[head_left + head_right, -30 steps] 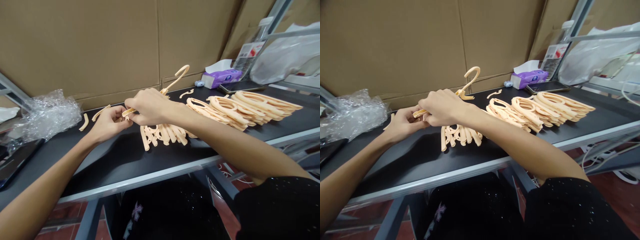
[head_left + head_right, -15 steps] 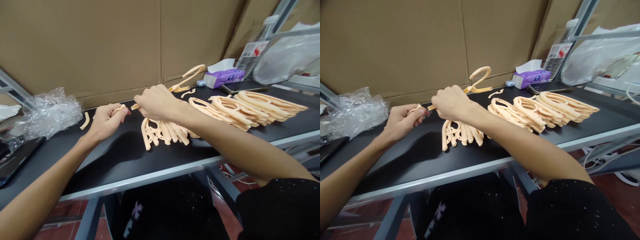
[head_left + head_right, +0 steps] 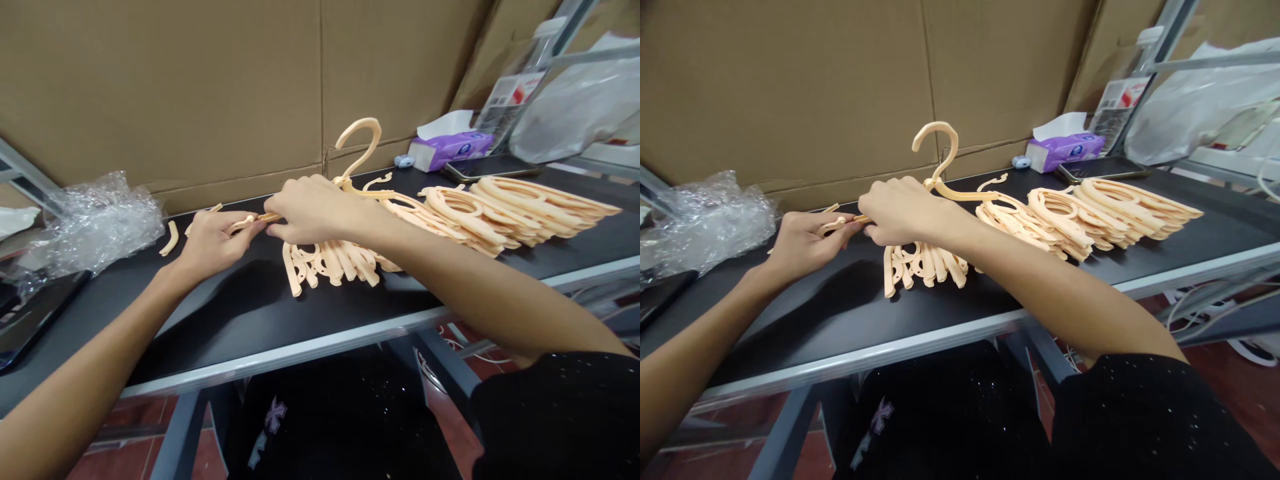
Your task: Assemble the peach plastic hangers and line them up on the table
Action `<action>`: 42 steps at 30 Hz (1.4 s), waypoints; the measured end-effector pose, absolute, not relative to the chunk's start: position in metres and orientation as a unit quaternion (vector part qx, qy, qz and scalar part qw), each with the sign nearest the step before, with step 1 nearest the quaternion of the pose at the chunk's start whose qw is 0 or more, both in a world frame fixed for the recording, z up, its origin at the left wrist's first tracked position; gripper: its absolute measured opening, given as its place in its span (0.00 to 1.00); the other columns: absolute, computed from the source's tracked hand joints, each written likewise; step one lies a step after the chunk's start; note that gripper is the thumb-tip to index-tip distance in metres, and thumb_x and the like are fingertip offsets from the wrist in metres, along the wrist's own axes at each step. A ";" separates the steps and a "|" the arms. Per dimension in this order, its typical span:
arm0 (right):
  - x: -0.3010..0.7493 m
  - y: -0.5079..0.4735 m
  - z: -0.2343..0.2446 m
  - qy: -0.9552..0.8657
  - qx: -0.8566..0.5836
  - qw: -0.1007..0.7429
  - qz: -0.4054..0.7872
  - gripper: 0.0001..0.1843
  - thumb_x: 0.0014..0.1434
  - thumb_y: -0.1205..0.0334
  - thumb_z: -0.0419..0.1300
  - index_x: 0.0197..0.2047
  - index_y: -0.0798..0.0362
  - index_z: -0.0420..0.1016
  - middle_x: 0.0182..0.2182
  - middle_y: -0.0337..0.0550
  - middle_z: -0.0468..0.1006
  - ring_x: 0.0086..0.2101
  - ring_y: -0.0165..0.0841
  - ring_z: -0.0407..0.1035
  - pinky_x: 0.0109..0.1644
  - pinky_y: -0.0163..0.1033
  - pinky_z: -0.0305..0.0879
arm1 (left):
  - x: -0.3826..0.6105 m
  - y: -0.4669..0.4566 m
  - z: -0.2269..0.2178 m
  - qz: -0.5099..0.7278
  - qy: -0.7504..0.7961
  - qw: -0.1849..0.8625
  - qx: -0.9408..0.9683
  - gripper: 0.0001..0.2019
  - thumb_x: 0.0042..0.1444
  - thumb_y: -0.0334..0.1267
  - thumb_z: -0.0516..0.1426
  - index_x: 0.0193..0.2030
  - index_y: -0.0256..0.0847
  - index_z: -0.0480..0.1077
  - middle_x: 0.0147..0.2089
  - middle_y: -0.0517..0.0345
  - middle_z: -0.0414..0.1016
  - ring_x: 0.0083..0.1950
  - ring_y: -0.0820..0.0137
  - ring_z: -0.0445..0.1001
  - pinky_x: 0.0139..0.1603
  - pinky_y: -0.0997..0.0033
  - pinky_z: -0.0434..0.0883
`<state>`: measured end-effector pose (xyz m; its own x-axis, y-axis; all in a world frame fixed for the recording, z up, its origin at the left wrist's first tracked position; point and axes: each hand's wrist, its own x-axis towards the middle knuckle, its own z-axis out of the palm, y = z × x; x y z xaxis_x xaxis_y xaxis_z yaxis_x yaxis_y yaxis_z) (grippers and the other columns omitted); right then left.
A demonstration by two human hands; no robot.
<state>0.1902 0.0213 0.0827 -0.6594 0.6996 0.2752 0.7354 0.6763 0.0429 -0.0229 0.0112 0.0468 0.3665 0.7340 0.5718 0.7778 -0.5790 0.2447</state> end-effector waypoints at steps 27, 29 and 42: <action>0.191 0.023 0.090 -0.881 -0.448 0.150 0.012 0.20 0.64 0.68 0.55 0.52 0.59 0.84 0.46 0.61 0.83 0.47 0.49 0.78 0.47 0.47 0.70 | -0.030 0.011 0.054 -0.209 -0.476 0.094 -0.849 0.07 0.59 0.45 0.50 0.37 0.45 0.64 0.28 0.58 0.71 0.31 0.62 0.70 0.38 0.62 0.67; 0.192 0.025 0.089 -0.879 -0.448 0.162 0.013 0.19 0.65 0.67 0.55 0.52 0.59 0.84 0.44 0.61 0.83 0.46 0.48 0.78 0.46 0.47 0.69 | -0.029 0.010 0.054 -0.205 -0.478 0.097 -0.849 0.09 0.60 0.45 0.50 0.39 0.45 0.68 0.28 0.57 0.73 0.31 0.61 0.72 0.39 0.62 0.68; 0.197 0.023 0.093 -0.888 -0.434 0.148 -0.008 0.17 0.61 0.70 0.55 0.43 0.56 0.85 0.40 0.56 0.84 0.37 0.41 0.74 0.41 0.43 0.62 | -0.034 0.017 0.045 -0.224 -0.461 0.137 -0.848 0.17 0.73 0.48 0.49 0.53 0.46 0.77 0.48 0.50 0.83 0.46 0.60 0.80 0.45 0.66 0.70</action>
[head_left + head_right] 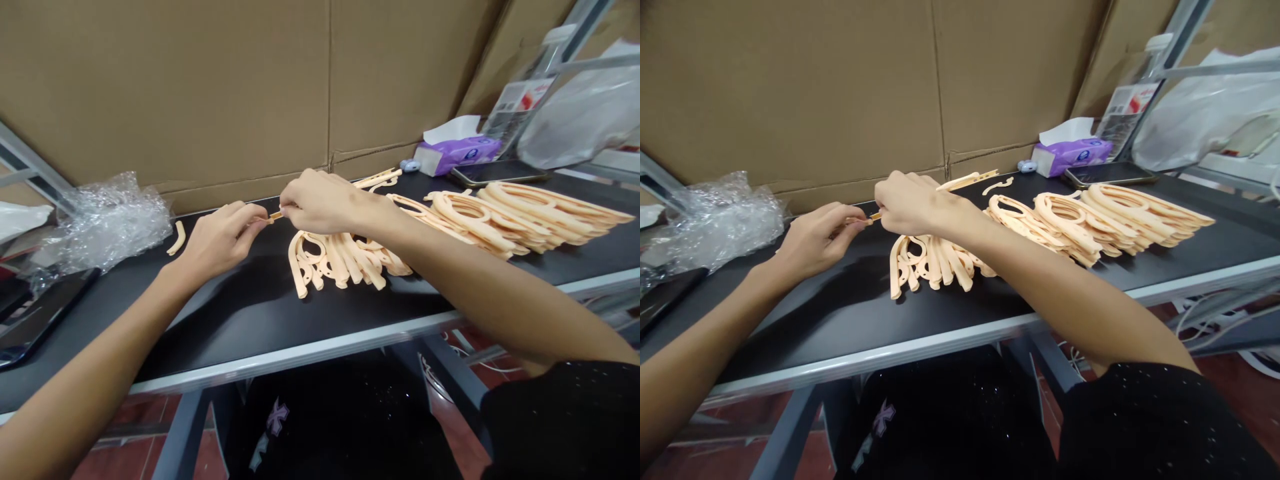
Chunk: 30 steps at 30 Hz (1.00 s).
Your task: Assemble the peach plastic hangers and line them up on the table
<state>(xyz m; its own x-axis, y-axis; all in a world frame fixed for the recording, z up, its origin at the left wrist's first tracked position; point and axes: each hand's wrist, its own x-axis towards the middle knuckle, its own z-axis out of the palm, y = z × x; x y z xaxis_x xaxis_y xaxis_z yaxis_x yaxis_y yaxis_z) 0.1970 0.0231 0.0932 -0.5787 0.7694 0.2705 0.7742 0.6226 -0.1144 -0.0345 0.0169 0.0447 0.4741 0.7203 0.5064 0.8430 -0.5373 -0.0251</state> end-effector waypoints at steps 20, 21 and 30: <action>0.196 0.022 0.092 -0.901 -0.415 0.115 -0.048 0.17 0.63 0.70 0.55 0.44 0.56 0.86 0.42 0.55 0.84 0.39 0.41 0.74 0.44 0.44 0.62 | -0.031 0.016 0.048 -0.238 -0.451 0.112 -0.853 0.19 0.69 0.48 0.50 0.46 0.47 0.82 0.40 0.51 0.83 0.40 0.60 0.79 0.44 0.63 0.70; 0.196 0.021 0.092 -0.901 -0.416 0.114 -0.048 0.17 0.62 0.71 0.55 0.44 0.56 0.86 0.42 0.56 0.84 0.39 0.41 0.74 0.43 0.44 0.62 | -0.032 0.015 0.048 -0.237 -0.453 0.112 -0.852 0.19 0.69 0.48 0.50 0.46 0.48 0.82 0.40 0.52 0.83 0.40 0.60 0.79 0.44 0.63 0.70; 0.194 0.022 0.091 -0.905 -0.411 0.080 -0.074 0.18 0.64 0.70 0.54 0.46 0.58 0.87 0.43 0.57 0.85 0.39 0.41 0.75 0.40 0.42 0.60 | -0.035 0.020 0.040 -0.207 -0.440 0.135 -0.863 0.19 0.71 0.44 0.48 0.49 0.43 0.80 0.42 0.51 0.84 0.44 0.60 0.82 0.49 0.63 0.74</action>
<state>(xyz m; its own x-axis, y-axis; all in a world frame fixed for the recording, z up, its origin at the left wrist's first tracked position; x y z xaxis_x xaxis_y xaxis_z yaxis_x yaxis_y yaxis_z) 0.1937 0.0217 0.0911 -0.6492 0.7323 0.2055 0.7559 0.6512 0.0677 -0.0350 0.0199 0.0398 0.5269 0.7041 0.4760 0.8158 -0.5761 -0.0508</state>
